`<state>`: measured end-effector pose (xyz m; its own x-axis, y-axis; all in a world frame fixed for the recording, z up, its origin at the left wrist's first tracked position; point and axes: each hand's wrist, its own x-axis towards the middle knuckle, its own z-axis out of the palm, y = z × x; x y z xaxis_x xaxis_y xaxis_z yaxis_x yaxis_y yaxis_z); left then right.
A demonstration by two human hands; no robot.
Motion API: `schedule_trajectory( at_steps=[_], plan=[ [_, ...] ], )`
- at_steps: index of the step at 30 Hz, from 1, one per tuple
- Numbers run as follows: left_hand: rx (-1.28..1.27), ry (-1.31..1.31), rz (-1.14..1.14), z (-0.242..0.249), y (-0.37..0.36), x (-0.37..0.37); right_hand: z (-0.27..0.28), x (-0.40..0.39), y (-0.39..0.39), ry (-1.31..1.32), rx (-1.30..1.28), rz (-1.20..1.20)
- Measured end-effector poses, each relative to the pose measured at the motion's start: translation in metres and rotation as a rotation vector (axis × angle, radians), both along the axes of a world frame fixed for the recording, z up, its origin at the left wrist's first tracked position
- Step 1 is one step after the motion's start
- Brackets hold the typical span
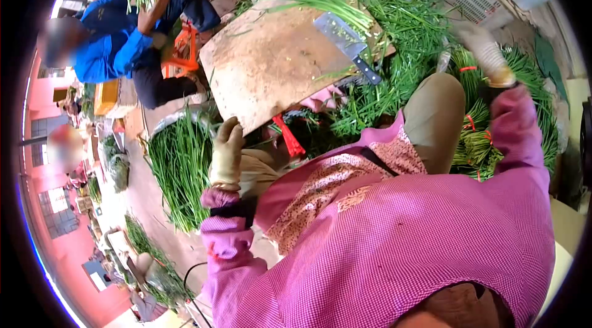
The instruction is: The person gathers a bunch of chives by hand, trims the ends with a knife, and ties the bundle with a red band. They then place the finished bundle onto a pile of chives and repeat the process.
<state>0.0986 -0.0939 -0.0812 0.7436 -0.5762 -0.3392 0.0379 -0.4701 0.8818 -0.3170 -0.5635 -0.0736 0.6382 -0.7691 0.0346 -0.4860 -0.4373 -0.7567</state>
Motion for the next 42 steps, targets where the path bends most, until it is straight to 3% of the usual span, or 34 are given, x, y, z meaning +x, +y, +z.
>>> schedule_trajectory(
  at_steps=[1, 2, 3, 4, 5, 6, 7, 8, 9, 11, 12, 13, 14, 16, 18, 19, 22, 24, 27, 31, 33, 34, 35, 36, 37, 38, 39, 40, 41, 42],
  plan=[
    [0.0, 0.083, 0.05, -0.024, 0.004, -0.004, 0.009, 0.05, 0.048, -0.084, 0.362, 0.038],
    [-0.001, 0.165, 0.097, -0.048, 0.007, -0.006, 0.015, 0.085, 0.084, -0.002, 0.2, 0.462],
    [0.04, 0.303, 0.082, -0.057, 0.003, -0.012, 0.002, 0.125, 0.126, 0.121, 0.174, 0.516],
    [0.079, 0.44, 0.068, -0.065, -0.002, -0.02, -0.035, 0.149, 0.159, 0.004, 0.527, 0.598],
    [0.093, 0.418, 0.001, -0.062, -0.012, -0.038, -0.025, 0.184, 0.192, 0.266, 0.551, 0.768],
    [0.11, 0.396, -0.066, -0.059, -0.019, -0.05, -0.075, 0.209, 0.22, 0.354, 0.151, 1.061],
    [-0.02, 0.7, 0.097, -0.119, -0.015, -0.039, -0.1, 0.232, 0.257, 0.664, 0.675, 0.674],
    [-0.156, 0.998, 0.262, -0.178, -0.01, -0.029, -0.122, 0.238, 0.28, 0.617, 0.733, 0.722],
    [0.133, 0.672, 0.382, -0.12, -0.032, -0.054, -0.149, 0.246, 0.299, 0.647, 0.675, 0.789],
    [0.134, 0.508, 0.167, -0.211, -0.019, -0.031, -0.168, 0.253, 0.327, 0.621, 0.53, 0.815],
    [0.059, 0.434, 0.075, -0.219, -0.02, -0.029, -0.174, 0.253, 0.335, 0.563, 0.438, 0.777],
    [0.151, 0.292, 0.035, -0.226, -0.017, -0.028, -0.186, 0.252, 0.339, 0.543, 0.294, 0.808],
    [0.152, 0.301, 0.035, -0.232, -0.013, -0.026, -0.196, 0.25, 0.335, 0.551, 0.298, 0.809],
    [0.207, 0.404, 0.018, -0.213, -0.012, -0.023, -0.224, 0.251, 0.312, 0.68, -0.305, 1.293],
    [0.268, 0.446, 0.026, -0.178, -0.014, -0.024, -0.25, 0.266, 0.295, 0.936, -0.176, 0.939],
    [0.206, 0.389, 0.008, -0.189, -0.009, -0.021, -0.276, 0.276, 0.29, 0.937, -0.171, 0.947],
    [0.093, 0.414, 0.028, -0.199, -0.002, -0.024, -0.363, 0.296, 0.287, 1.114, -0.918, 1.418],
    [0.037, 0.476, 0.138, -0.187, -0.004, -0.034, -0.379, 0.304, 0.292, 1.218, -0.923, 1.492],
    [0.174, 0.434, 0.101, -0.184, -0.003, -0.036, -0.402, 0.287, 0.302, 1.285, -0.915, 1.584],
    [0.059, 0.618, 0.269, -0.175, -0.012, -0.045, -0.405, 0.251, 0.308, 1.291, -0.882, 1.656],
    [0.24, 0.551, 0.178, -0.169, -0.017, -0.037, -0.408, 0.25, 0.309, 1.234, -0.827, 1.681],
    [0.427, 0.479, 0.013, -0.164, -0.019, -0.028, -0.396, 0.272, 0.304, 1.052, -0.729, 1.758],
    [0.385, 0.399, 0.103, -0.157, -0.024, -0.035, -0.373, 0.26, 0.286, 1.095, -0.118, 1.354],
    [0.333, 0.315, 0.19, -0.138, -0.036, -0.041, -0.291, 0.264, 0.262, 0.918, 0.4, 0.881],
    [0.356, -0.091, 0.108, -0.19, -0.015, -0.043, -0.333, 0.246, 0.255, 0.739, 0.173, 1.125],
    [0.382, -0.214, 0.176, -0.198, -0.014, -0.044, -0.228, 0.264, 0.243, 0.887, 0.4, 0.934],
    [0.361, -0.28, 0.159, -0.193, -0.013, -0.04, -0.242, 0.247, 0.235, 0.681, 0.354, 1.004],
    [0.34, -0.349, 0.144, -0.174, -0.016, -0.036, -0.215, 0.246, 0.23, 0.472, 0.301, 1.071],
    [0.343, -0.269, 0.092, -0.153, -0.015, -0.034, -0.183, 0.238, 0.225, 0.556, 0.422, 0.907],
    [0.278, -0.365, 0.12, -0.147, -0.013, -0.038, -0.154, 0.232, 0.223, 0.573, 0.523, 0.856]
  ],
)
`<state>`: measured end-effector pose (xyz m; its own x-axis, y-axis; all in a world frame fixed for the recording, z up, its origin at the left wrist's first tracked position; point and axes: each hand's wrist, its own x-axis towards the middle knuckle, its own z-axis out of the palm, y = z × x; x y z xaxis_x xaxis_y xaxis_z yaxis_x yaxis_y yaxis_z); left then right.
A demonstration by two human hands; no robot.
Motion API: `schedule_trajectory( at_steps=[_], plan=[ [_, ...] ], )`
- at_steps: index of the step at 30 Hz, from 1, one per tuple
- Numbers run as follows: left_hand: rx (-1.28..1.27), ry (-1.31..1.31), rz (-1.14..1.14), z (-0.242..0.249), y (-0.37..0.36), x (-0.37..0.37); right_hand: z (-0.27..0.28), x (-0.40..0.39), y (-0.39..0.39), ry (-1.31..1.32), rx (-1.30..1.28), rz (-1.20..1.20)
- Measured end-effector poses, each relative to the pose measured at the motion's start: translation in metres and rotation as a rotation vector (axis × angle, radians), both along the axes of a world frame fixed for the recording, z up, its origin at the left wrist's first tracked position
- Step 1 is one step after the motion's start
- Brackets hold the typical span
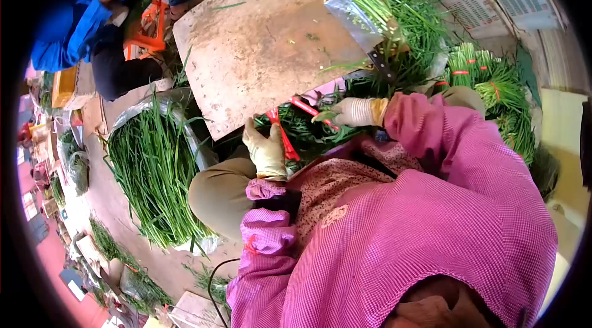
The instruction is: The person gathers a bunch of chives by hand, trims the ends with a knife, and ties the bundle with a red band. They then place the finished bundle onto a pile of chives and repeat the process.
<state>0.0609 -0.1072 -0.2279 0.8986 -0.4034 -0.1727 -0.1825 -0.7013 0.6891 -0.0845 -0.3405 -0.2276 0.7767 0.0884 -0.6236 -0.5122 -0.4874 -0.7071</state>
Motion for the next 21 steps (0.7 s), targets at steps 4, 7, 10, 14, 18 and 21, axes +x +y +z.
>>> schedule_trajectory(
  at_steps=[4, 7, 10, 14, 18, 21],
  plan=[
    [-0.533, 0.243, -0.05, 0.043, -0.009, -0.028, 0.045, -0.023, 0.007, -0.232, -0.144, 0.068],
    [-0.698, 0.753, -0.136, 0.076, -0.021, -0.043, 0.06, -0.031, 0.027, -0.558, -0.249, 0.21],
    [-0.594, 0.653, -0.021, 0.108, -0.023, -0.04, 0.07, -0.038, 0.045, -0.464, -0.308, 0.072],
    [-0.957, 0.433, 0.094, 0.198, -0.004, -0.032, 0.08, -0.066, 0.041, 0.095, -0.682, 0.415],
    [-0.902, -0.044, -0.208, 0.215, 0.012, -0.036, 0.114, -0.046, 0.037, 0.196, 0.314, -0.499],
    [-0.725, -0.037, -0.447, 0.217, 0.01, -0.07, 0.13, -0.036, 0.057, 0.15, 1.236, -0.485]
  ],
)
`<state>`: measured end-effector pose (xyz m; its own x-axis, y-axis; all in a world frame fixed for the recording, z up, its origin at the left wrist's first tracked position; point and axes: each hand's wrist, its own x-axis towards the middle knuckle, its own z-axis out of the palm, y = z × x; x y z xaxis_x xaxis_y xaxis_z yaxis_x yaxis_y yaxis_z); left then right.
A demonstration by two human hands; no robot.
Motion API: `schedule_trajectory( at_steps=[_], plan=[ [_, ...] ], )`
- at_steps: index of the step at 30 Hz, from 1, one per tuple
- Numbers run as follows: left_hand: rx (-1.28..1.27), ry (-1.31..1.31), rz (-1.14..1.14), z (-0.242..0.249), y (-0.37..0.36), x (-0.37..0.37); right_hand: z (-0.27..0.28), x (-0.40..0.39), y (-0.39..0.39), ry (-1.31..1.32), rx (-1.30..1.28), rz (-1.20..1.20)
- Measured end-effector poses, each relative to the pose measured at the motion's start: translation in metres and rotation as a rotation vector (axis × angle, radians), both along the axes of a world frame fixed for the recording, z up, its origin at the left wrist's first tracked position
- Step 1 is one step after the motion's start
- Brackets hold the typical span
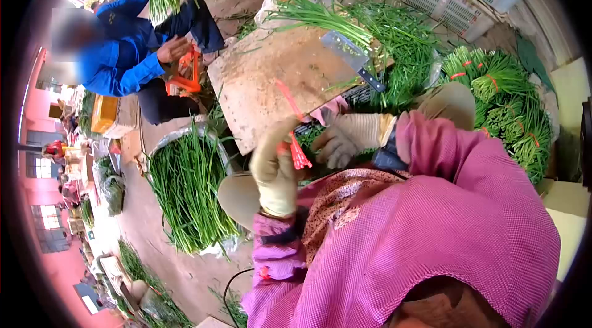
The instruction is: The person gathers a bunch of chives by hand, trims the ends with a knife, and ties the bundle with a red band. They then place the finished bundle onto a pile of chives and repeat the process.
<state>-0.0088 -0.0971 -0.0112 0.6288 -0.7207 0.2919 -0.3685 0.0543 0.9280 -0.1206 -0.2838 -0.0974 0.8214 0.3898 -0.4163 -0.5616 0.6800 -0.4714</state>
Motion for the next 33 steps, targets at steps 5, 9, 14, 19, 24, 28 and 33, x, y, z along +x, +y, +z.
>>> schedule_trajectory(
  at_steps=[5, 9, 14, 19, 24, 28, 33],
  plan=[
    [0.058, -0.422, -0.41, -0.025, -0.022, -0.016, -0.004, 0.046, 0.0, 0.007, -0.46, -0.414],
    [0.124, -0.363, -0.427, -0.032, -0.027, -0.013, -0.02, 0.062, -0.038, -0.058, -0.742, -0.315],
    [0.186, -0.425, -0.342, -0.062, -0.053, 0.018, -0.037, 0.119, -0.086, -0.305, -1.576, 0.037],
    [0.291, -0.696, -0.291, -0.121, -0.105, 0.089, -0.03, 0.139, -0.174, -0.33, -2.214, 0.057],
    [0.334, -0.673, -0.284, -0.195, -0.139, 0.142, -0.076, 0.1, -0.269, 0.224, -2.382, -0.26],
    [0.432, -0.719, -0.378, -0.214, -0.136, 0.139, -0.132, 0.077, -0.302, 0.351, -2.326, 0.081],
    [0.494, -0.78, -0.398, -0.21, -0.131, 0.137, -0.086, 0.082, -0.291, 0.423, -2.119, 0.124]
  ],
)
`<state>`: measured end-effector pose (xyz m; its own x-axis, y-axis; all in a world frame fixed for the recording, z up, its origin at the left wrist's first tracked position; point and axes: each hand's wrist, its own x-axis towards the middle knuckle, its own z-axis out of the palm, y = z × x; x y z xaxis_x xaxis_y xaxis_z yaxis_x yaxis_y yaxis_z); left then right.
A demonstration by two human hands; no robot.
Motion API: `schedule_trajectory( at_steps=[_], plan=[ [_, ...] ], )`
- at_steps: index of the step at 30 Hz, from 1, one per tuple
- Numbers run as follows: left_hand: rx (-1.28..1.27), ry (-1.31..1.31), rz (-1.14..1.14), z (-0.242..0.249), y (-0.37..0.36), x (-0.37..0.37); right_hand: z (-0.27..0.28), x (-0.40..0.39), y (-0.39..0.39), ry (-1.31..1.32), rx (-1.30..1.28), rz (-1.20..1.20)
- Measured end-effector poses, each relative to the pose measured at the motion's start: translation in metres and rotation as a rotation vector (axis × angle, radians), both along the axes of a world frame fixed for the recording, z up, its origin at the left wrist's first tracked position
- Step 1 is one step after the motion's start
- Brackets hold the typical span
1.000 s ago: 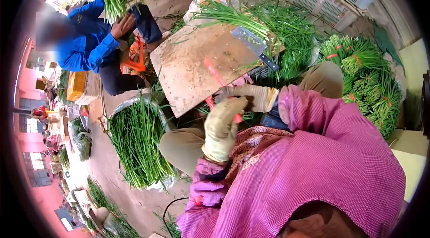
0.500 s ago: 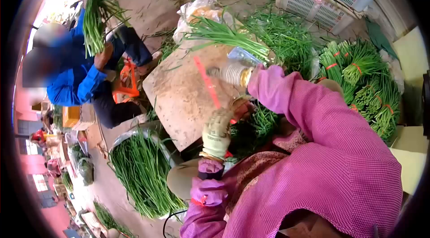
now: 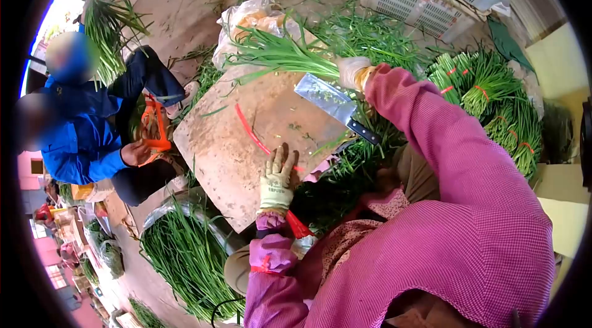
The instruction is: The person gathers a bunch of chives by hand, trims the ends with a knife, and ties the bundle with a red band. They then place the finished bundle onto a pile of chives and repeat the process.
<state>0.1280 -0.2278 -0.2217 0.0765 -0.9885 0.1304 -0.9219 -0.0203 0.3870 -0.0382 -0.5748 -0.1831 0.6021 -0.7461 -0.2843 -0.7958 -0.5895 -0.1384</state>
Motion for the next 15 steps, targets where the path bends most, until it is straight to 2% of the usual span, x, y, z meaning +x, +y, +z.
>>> schedule_trajectory(
  at_steps=[2, 4, 5, 6, 8, 10, 11, 12, 14, 15],
  plan=[
    [-0.008, -0.078, 0.013, 0.0, 0.006, 0.004, -0.006, 0.002, -0.012, -0.033, -0.012, -0.004],
    [0.102, -0.071, 0.102, 0.012, 0.013, 0.003, -0.003, 0.001, -0.029, -0.09, 0.239, -0.062],
    [0.131, -0.121, 0.113, 0.017, 0.016, 0.005, 0.0, 0.005, -0.04, 0.183, 0.13, 0.203],
    [0.124, -0.126, 0.114, 0.022, 0.019, 0.004, 0.021, -0.006, -0.038, -0.148, 0.535, -0.232],
    [0.083, -0.102, 0.221, 0.031, 0.027, 0.002, 0.027, -0.018, -0.047, -0.48, 0.792, -0.323],
    [0.015, -0.107, 0.225, 0.049, 0.031, -0.001, 0.069, -0.025, -0.049, -0.562, 0.627, -0.283],
    [-0.032, -0.094, 0.322, 0.059, 0.033, -0.005, 0.094, -0.032, -0.041, -0.509, 0.556, -0.284],
    [-0.076, -0.08, 0.412, 0.07, 0.035, -0.011, 0.099, -0.028, -0.048, -0.379, 0.378, -0.258],
    [-0.119, -0.106, 0.44, 0.103, 0.031, -0.022, 0.136, -0.024, -0.045, -0.372, 0.31, -0.236],
    [-0.216, -0.154, 0.446, 0.119, 0.028, -0.028, 0.153, -0.029, -0.036, -0.495, 0.341, -0.208]
  ],
)
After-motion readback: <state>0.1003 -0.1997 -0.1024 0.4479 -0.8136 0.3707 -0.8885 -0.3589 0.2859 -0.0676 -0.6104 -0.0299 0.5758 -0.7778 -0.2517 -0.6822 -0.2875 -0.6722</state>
